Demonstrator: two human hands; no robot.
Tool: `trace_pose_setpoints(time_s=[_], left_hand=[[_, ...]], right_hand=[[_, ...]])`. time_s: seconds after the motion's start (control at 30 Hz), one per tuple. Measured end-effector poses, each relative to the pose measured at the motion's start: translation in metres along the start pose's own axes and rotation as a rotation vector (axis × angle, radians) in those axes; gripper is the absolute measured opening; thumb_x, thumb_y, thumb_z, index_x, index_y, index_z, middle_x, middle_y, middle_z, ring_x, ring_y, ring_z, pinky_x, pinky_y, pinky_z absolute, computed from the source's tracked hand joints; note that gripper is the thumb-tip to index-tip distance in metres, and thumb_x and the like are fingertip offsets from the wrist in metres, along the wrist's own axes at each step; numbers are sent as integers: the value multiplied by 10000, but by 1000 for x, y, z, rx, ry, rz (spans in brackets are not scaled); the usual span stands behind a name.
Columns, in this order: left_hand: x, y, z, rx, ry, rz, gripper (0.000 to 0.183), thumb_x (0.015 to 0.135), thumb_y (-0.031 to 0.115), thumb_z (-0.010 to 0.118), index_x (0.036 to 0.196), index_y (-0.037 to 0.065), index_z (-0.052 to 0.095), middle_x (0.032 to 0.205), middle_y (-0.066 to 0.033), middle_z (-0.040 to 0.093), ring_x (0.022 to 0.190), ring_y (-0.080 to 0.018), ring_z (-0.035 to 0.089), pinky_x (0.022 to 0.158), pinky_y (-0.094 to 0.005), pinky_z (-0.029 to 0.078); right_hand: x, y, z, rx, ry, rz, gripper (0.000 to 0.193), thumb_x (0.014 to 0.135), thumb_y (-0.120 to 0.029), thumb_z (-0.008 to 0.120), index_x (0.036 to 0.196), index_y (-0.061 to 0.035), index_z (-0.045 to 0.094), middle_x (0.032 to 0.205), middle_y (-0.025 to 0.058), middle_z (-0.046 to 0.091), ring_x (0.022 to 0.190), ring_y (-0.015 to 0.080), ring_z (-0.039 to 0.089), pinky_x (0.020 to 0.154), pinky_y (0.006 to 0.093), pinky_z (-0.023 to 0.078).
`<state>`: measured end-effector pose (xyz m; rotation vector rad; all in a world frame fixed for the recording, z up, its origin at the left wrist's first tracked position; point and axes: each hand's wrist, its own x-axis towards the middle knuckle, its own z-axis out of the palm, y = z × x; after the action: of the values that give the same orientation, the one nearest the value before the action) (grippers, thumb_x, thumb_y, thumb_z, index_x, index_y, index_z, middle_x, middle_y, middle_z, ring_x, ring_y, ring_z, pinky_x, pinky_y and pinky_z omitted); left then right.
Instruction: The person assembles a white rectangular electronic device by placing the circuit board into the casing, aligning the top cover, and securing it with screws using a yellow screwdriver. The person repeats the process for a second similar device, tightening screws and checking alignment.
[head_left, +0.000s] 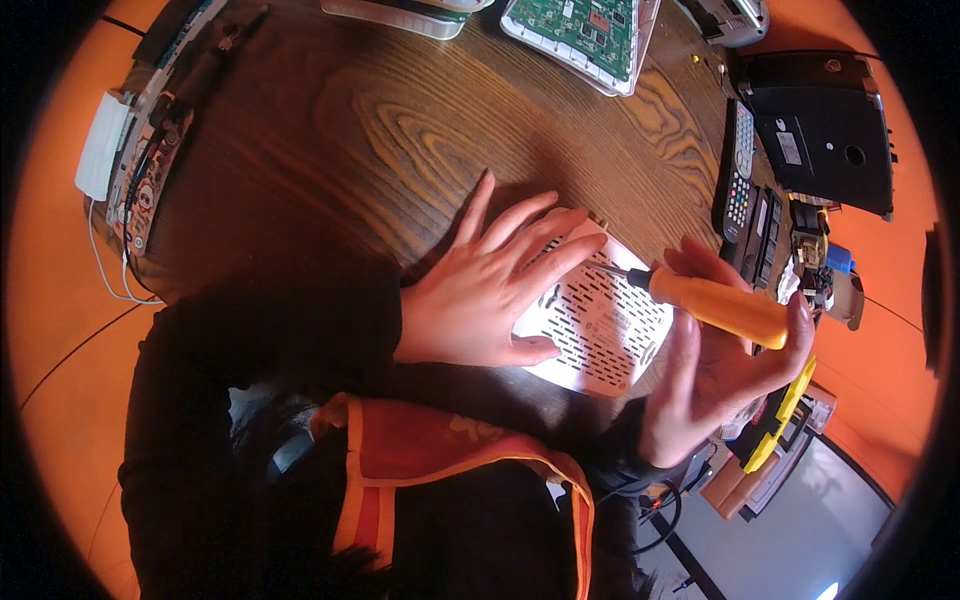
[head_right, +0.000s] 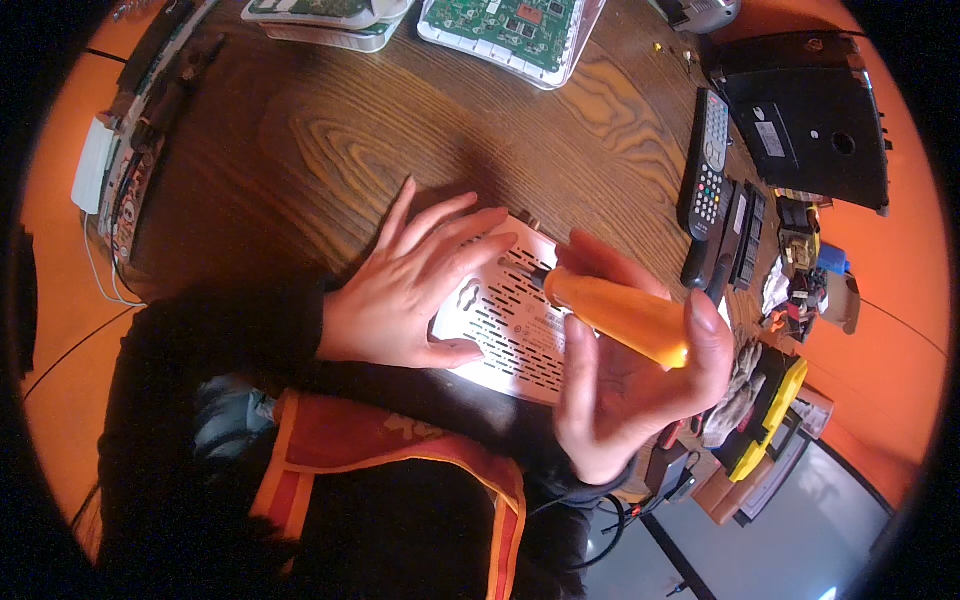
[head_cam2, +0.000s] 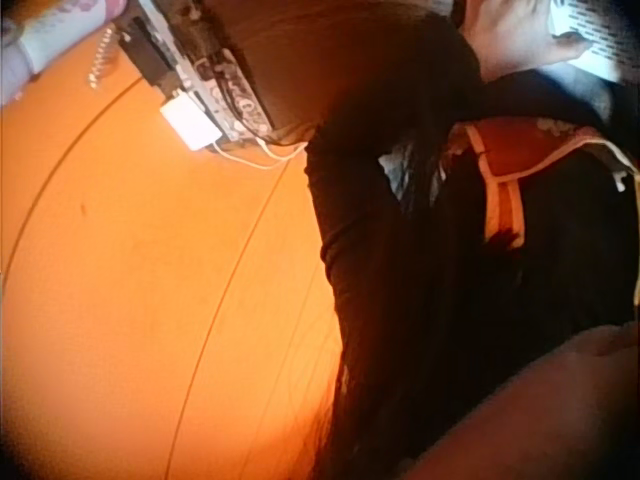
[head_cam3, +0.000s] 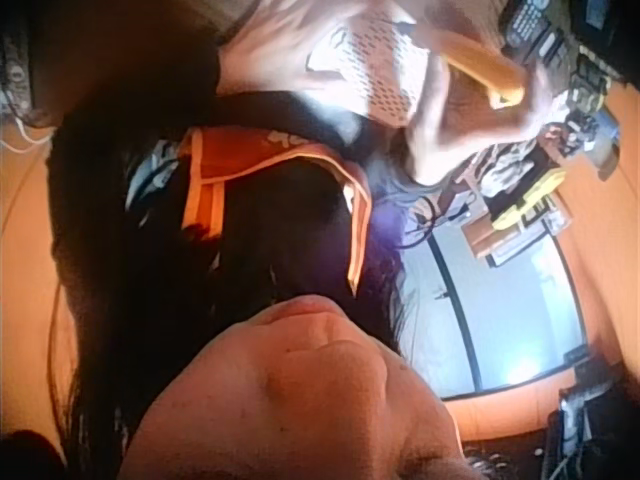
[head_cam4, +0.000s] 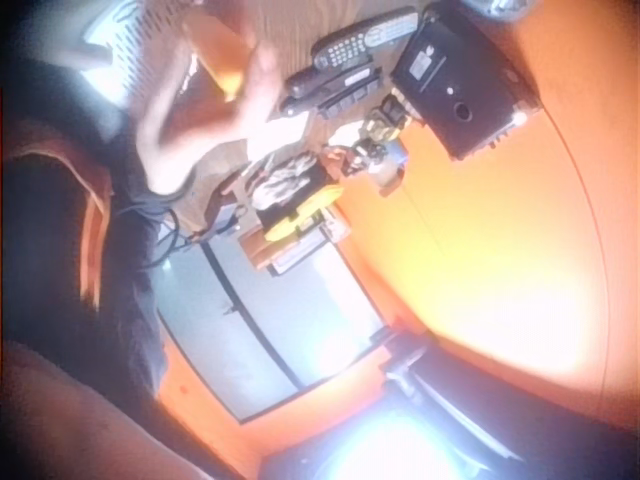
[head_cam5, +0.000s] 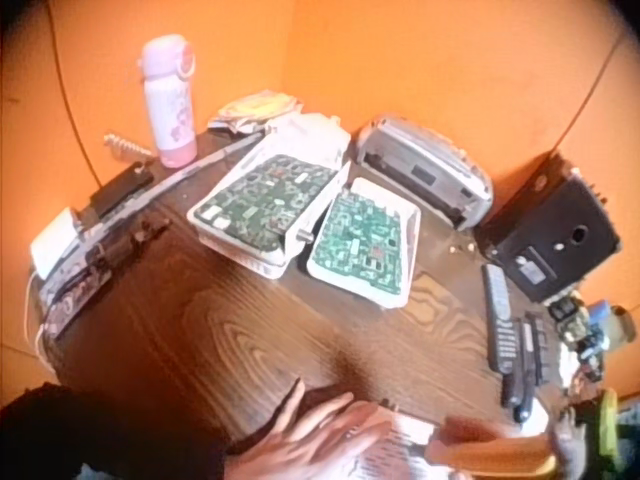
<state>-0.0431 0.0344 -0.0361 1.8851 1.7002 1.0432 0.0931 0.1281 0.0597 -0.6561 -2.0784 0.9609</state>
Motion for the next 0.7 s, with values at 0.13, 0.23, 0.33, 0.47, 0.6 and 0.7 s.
trace_pose_setpoints(time_s=[0.13,0.23,0.33,0.47,0.6,0.7], left_hand=[[0,0,0,-6,10,3,969,672,527,688,1413,116,217,1406,-142,305,1341,-361,199,1029,-670,20],[0,-1,0,-6,5,5,971,674,526,688,1414,111,215,1403,-146,308,1342,-363,197,1030,-669,19],[0,-1,0,-4,-4,5,968,682,520,685,1416,104,210,1402,-147,312,1342,-365,196,1030,-669,19],[0,-2,0,-6,14,22,976,682,513,687,1421,100,202,1400,-152,315,1340,-368,198,1029,-670,26],[-1,-1,-1,-8,-1,14,986,676,514,692,1423,99,200,1402,-156,312,1337,-371,206,1024,-678,31],[0,-2,0,-12,4,20,990,673,512,694,1423,98,200,1404,-155,311,1335,-373,210,1021,-682,31]], right_hand=[[0,6,5,-320,132,-138,696,832,27,561,1364,-178,161,1187,327,476,1063,375,558,859,418,492],[1,8,3,166,130,28,706,829,28,571,1370,-180,166,1230,309,446,1057,359,565,845,416,508],[0,7,3,7,147,9,740,806,48,596,1374,-137,159,1236,302,428,1056,357,551,845,405,500],[5,8,4,-126,179,-33,773,798,36,613,1405,-126,164,1151,215,510,997,295,589,823,383,529],[11,11,-2,12,193,33,755,802,-4,631,1401,-109,184,1093,184,528,944,251,587,796,349,531],[9,20,1,-461,294,-185,681,833,-45,601,1378,-111,198,1051,186,534,931,256,583,771,328,525]])
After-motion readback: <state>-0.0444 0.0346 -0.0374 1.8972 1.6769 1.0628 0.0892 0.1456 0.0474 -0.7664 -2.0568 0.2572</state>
